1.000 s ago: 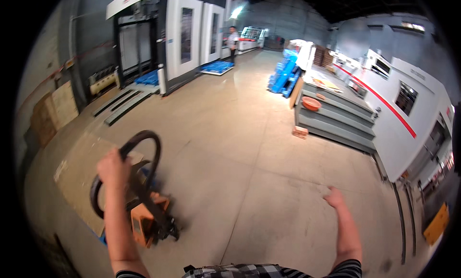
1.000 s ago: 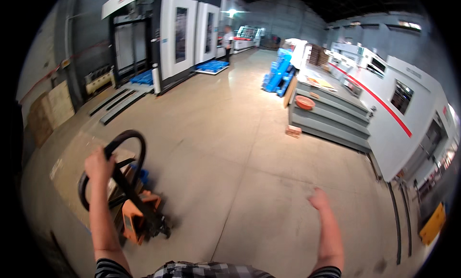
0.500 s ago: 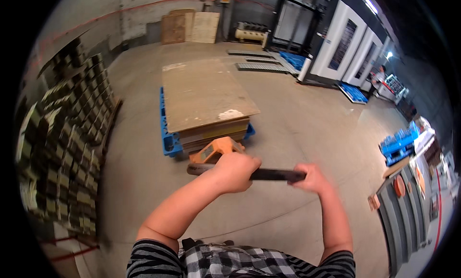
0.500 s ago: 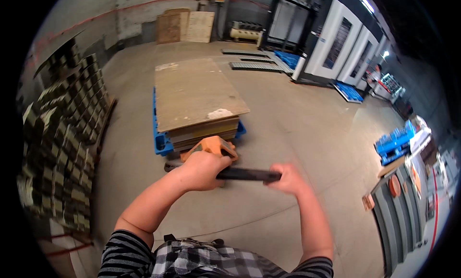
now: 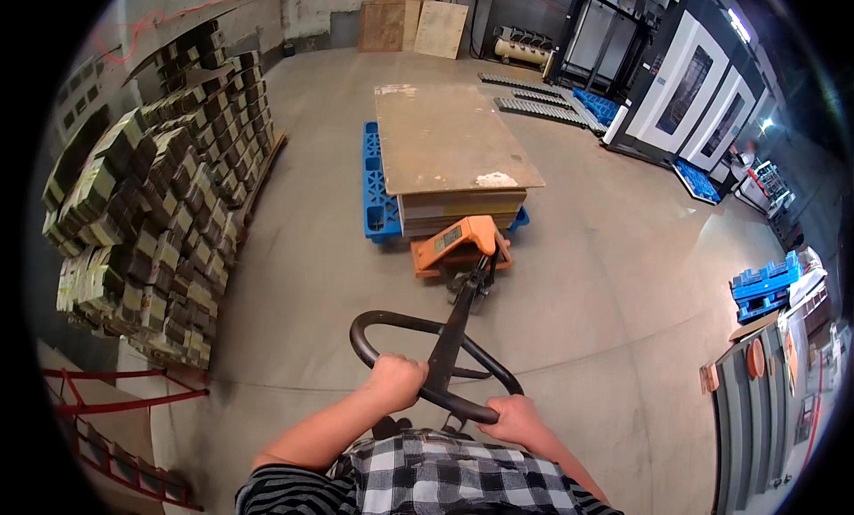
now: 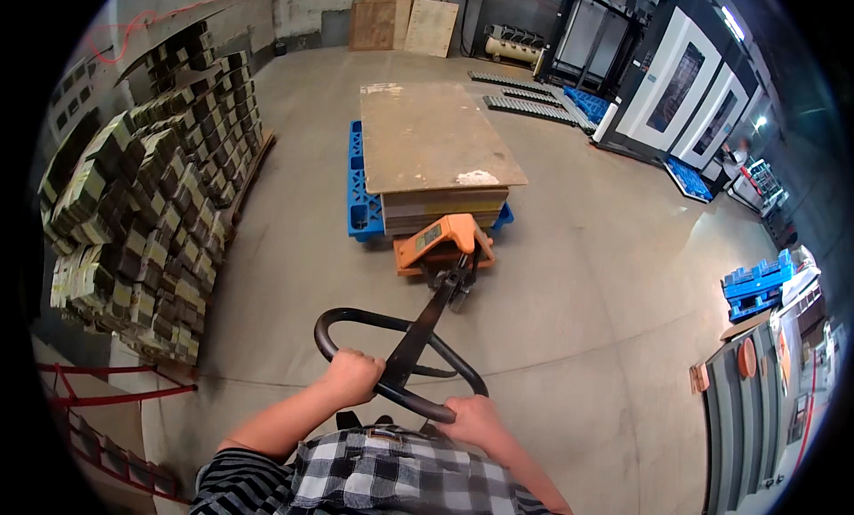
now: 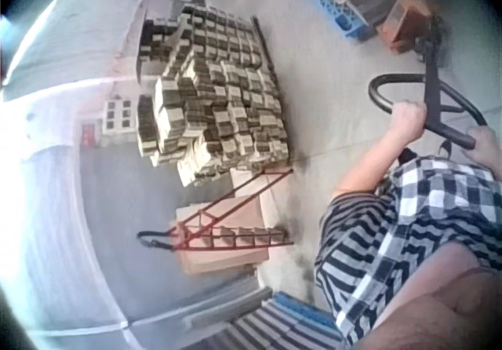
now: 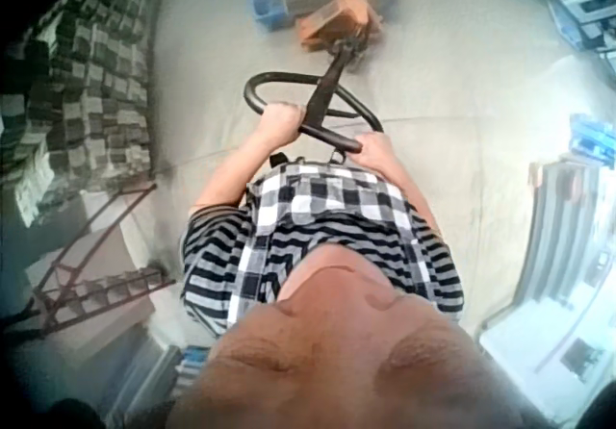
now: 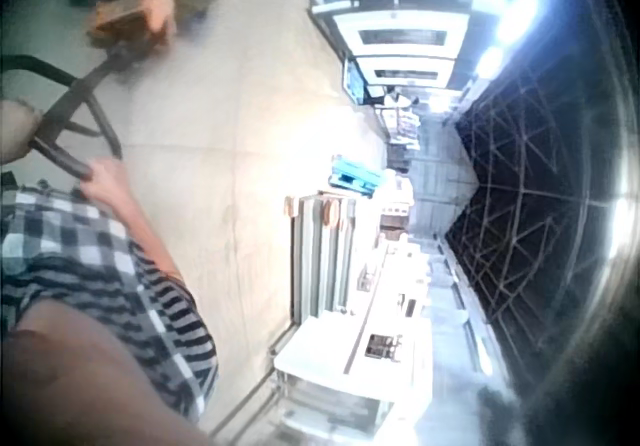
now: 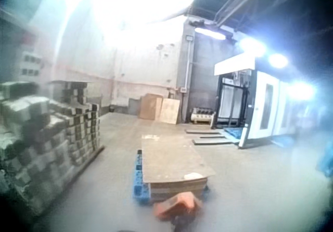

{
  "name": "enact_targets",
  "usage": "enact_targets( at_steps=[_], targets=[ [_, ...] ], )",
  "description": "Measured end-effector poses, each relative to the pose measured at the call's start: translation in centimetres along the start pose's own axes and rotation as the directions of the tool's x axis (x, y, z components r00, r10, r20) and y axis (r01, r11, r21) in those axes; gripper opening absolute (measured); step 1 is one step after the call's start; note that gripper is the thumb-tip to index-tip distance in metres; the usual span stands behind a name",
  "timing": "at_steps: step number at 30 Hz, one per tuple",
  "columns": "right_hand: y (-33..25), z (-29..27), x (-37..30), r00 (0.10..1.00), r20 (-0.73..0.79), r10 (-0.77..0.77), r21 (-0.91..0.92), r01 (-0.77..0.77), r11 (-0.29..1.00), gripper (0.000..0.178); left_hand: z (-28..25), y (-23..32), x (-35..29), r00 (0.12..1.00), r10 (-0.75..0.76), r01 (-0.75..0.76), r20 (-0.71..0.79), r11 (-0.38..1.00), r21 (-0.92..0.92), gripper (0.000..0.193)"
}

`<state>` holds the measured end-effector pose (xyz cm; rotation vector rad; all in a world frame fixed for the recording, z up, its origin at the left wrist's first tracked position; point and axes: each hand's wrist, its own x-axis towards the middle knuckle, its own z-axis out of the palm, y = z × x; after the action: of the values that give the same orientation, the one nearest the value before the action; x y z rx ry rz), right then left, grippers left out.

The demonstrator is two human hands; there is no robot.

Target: The person picks up flat cardboard pieces and folds them into boxes, then places them onto a conveyor machine. They also move a pallet jack across the warehouse floor to reposition a pallet of materials before returning to the machine to continue folding and loading boxes.

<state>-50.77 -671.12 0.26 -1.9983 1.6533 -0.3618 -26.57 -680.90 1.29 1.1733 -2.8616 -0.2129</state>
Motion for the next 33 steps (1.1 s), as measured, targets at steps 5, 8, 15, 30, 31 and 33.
enact_targets(
  at_steps=[5, 8, 15, 30, 31, 33],
  targets=[
    [1.4, 5.2, -5.1, 0.995, -0.091, -0.035, -0.062, 0.029, 0.998, 0.023, 4.1, 4.2, -5.1, 0.999, -0.05, 0.05, 0.014, 0.999, -0.018, 0.011],
    [3.3, 4.7, -9.3, 0.997, -0.073, -0.02, -0.108, 0.012, 0.994, 0.021, 5.7, 9.3, -6.5, 0.998, -0.063, 0.063, -0.002, 0.995, -0.076, 0.01],
    [7.5, 3.7, -17.6, 0.99, -0.086, -0.115, -0.124, 0.104, 0.987, 0.02, 6.1, 19.1, -9.4, 0.979, -0.111, 0.128, 0.173, 0.988, -0.089, 0.017],
    [6.5, -1.8, -31.2, 0.974, 0.123, -0.19, -0.1, 0.203, 0.974, 0.025, 3.4, 23.3, -22.1, 0.943, -0.143, 0.064, -0.299, 0.964, -0.258, 0.019],
    [6.8, -1.6, -32.2, 0.97, 0.118, -0.213, -0.099, 0.225, 0.969, 0.026, 3.9, 24.5, -22.8, 0.929, -0.148, 0.053, -0.34, 0.96, -0.274, 0.018],
    [8.0, -1.5, -35.0, 0.961, 0.121, -0.25, -0.094, 0.262, 0.961, 0.028, 4.4, 27.9, -24.1, 0.909, -0.171, 0.041, -0.38, 0.944, -0.326, 0.017]
  ],
)
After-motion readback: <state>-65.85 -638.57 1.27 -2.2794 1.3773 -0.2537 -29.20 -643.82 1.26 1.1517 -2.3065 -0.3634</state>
